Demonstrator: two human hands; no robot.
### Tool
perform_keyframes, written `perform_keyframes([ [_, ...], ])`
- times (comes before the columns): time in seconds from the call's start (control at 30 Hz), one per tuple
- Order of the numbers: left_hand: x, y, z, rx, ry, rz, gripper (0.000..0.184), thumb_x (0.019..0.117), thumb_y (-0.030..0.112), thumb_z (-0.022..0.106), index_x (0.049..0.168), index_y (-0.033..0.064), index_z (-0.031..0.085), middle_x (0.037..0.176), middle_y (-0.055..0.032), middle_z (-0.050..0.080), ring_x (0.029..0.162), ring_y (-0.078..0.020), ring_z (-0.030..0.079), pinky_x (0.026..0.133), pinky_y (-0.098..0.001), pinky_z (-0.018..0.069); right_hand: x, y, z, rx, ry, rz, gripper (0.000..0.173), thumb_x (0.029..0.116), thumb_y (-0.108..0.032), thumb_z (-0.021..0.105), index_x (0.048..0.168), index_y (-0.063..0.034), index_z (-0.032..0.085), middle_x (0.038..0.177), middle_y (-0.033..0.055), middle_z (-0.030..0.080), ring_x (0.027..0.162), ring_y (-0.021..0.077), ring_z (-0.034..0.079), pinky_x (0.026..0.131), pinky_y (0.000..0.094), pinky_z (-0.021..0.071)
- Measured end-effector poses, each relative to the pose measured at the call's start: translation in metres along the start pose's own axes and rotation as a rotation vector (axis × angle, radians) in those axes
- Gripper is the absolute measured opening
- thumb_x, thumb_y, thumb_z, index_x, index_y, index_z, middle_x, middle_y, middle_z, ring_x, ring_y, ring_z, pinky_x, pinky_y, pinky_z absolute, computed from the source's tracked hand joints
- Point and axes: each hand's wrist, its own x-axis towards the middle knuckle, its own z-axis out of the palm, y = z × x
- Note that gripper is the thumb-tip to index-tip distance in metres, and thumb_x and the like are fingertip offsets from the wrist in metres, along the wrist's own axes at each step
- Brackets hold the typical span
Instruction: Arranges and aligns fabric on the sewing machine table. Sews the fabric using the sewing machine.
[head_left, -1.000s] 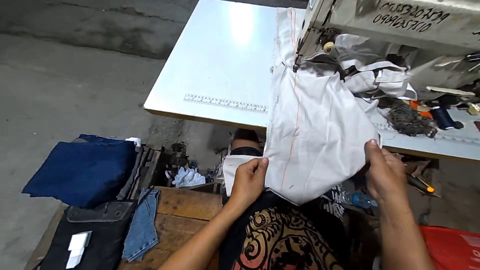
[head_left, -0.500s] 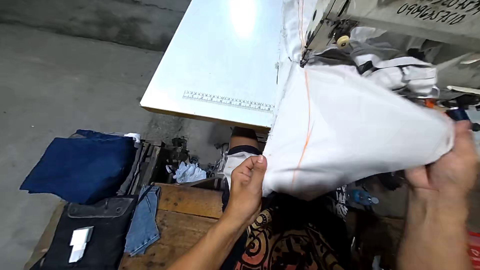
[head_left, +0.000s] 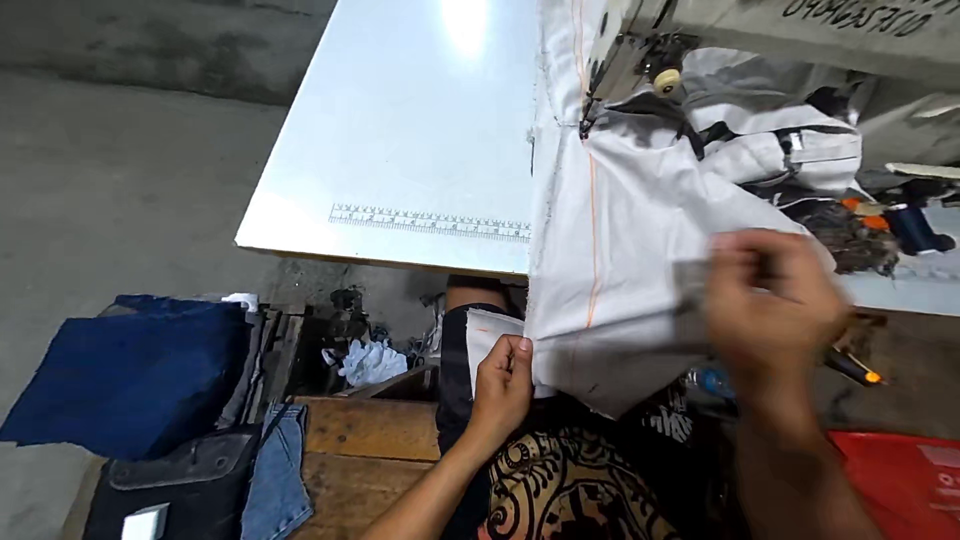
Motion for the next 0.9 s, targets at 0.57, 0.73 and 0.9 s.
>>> perform_keyframes([
  [0.57, 0.001, -0.009, -0.004, -0.010, -0.010, 0.013, 0.018, 0.1044, 0.017, 0.053, 0.093, 0.0059, 0.063, 0.068, 0.0044, 0.061, 0.056, -0.0014, 0.058, 0.054, -0.0183, 0.0514, 0.072, -0.072, 0.097, -0.247, -0.911, 0.240, 0.023, 0.1001, -0.026, 0.057, 0.091, -0.0068, 0.065, 0.081, 0.0090, 0.064, 0.082, 0.0259, 0.065, 0.071, 0.0466, 0.0500],
  [0.73, 0.001, -0.010, -0.007, 0.020, -0.031, 0.054, 0.018, 0.1044, 0.017, 0.054, 0.094, 0.0049, 0.063, 0.071, 0.0028, 0.063, 0.060, -0.0016, 0.059, 0.057, -0.0181, 0.0524, 0.075, -0.063, 0.094, 0.005, -0.871, 0.288, 0.022, 0.0990, -0.024, 0.062, 0.084, -0.0084, 0.062, 0.066, 0.0050, 0.056, 0.061, 0.0203, 0.057, 0.056, 0.0420, 0.0467],
  [0.9, -0.001, -0.010, -0.008, 0.057, -0.039, 0.126, 0.020, 0.1052, 0.018, 0.054, 0.092, 0.0043, 0.061, 0.068, 0.0023, 0.061, 0.059, -0.0012, 0.058, 0.057, -0.0173, 0.0521, 0.070, -0.064, 0.101, 0.000, -0.869, 0.264, 0.021, 0.1010, -0.023, 0.059, 0.085, -0.0093, 0.064, 0.062, 0.0041, 0.055, 0.055, 0.0188, 0.055, 0.051, 0.0403, 0.0454],
])
